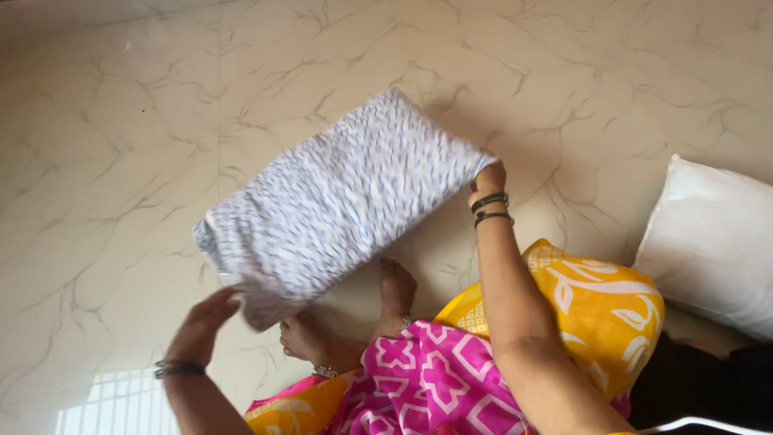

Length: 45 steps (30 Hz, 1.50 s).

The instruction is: The person inserts a white pillow into a blue and white patterned pillowcase. They align the corners, push the pillow inside, and smooth the case over the pillow to complete the task.

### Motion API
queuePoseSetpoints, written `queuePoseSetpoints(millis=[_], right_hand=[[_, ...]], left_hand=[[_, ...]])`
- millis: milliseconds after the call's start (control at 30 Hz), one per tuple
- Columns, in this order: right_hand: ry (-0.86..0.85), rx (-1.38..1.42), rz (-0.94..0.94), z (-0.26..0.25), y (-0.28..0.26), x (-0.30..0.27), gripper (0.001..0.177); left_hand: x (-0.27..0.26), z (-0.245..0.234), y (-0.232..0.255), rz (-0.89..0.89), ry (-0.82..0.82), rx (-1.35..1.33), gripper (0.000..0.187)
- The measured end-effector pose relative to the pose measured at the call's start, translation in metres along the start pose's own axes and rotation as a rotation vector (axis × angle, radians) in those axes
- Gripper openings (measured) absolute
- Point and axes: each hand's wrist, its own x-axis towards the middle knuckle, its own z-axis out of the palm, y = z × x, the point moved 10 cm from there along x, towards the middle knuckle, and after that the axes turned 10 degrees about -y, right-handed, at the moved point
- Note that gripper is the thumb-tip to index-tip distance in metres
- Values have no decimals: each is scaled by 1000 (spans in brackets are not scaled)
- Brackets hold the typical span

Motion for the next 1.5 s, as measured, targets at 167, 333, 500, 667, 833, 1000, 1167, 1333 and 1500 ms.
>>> queuePoseSetpoints(millis=[167, 333, 500, 667, 833, 1000, 1167, 1333, 1500], right_hand=[[83, -278, -294, 1, 3, -17, 62], [-183, -1238, -739, 113, 23, -80, 74], [-592, -2015, -419, 168, 141, -189, 95], [-1148, -1998, -697, 214, 208, -323, 86], [-1355, -2077, -980, 221, 233, -348, 79], [-1113, -2021, -870, 214, 167, -240, 80], [-559, -2053, -614, 158, 89, -128, 89], [125, -1433, -144, 22, 43, -69, 102], [93, -1044, -59, 9, 78, -14, 95]], left_hand=[[58, 59, -73, -173, -131, 352, 65], [60, 70, -113, -316, 179, -255, 104], [62, 105, -86, -241, 327, -263, 120], [55, 106, -65, -292, 433, 115, 96], [41, 116, -43, -554, 308, 389, 48], [35, 119, -10, -502, 342, 459, 38], [34, 133, 2, -496, 328, 476, 34], [32, 132, 14, -427, 400, 604, 30], [37, 115, 56, -146, 574, 492, 32]])
